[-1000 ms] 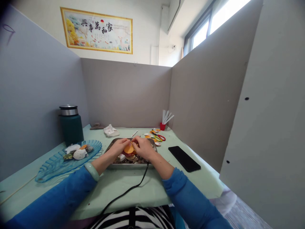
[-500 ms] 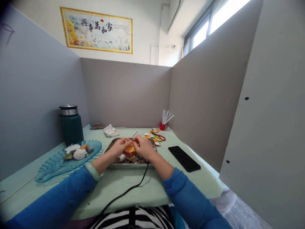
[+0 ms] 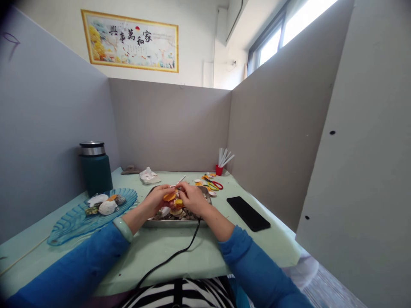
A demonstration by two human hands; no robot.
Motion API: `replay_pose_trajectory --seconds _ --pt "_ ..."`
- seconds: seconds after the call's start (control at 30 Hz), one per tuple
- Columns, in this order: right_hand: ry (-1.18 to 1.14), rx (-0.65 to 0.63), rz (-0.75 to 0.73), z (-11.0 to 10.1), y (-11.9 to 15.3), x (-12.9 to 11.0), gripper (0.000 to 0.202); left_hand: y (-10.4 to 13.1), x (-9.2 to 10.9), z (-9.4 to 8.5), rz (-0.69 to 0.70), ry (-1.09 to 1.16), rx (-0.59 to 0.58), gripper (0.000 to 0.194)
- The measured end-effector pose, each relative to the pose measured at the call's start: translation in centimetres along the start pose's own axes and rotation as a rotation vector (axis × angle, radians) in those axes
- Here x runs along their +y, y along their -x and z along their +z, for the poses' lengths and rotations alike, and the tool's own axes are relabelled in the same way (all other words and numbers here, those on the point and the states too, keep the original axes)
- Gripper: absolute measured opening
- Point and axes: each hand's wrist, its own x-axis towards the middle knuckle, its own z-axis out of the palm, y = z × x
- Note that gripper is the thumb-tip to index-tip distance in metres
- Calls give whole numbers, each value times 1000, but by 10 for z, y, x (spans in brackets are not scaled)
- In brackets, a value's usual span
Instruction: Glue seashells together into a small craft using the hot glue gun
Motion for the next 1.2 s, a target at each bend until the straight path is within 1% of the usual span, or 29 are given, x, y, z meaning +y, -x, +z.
replay_pose_trajectory --seconds 0.17,0.23,0.37,0.53,0.6,0.63,0.7,0.8,0.87,0.93,1.0,1.1,1.2 --pt "-74 -38 -22 -3 0 -5 23 0 0 -1 14 -1 -144 15" --pt "-94 -42 -25 -3 0 -5 25 1 2 0 20 -10 -184 18" --pt "-101 -19 -22 -2 -1 -2 24 4 5 2 11 -21 -206 27" --pt "-88 4 -33 -1 -2 0 18 4 5 2 -42 -66 -227 44" --pt "-66 25 -52 -1 -2 0 13 4 5 1 -48 -46 -209 48" --pt "-51 39 -62 -1 -3 -1 11 4 5 1 -42 -33 -177 48" --pt "-25 52 -81 -1 -3 -1 11 2 6 0 -3 -22 -68 48" --pt "-5 47 -98 0 -4 0 16 -1 5 0 125 -65 90 50" --pt "12 55 -97 1 -5 2 19 -3 3 0 234 -108 135 51" --pt "23 61 -75 2 -4 3 20 -4 2 1 326 -149 117 47" --pt "5 31 -39 3 -3 4 19 -4 1 1 371 -189 72 39" --pt "-17 -15 8 3 -2 3 16 -2 2 2 353 -221 41 33" --pt "-12 -13 31 3 -2 3 15 0 3 2 321 -193 53 31"
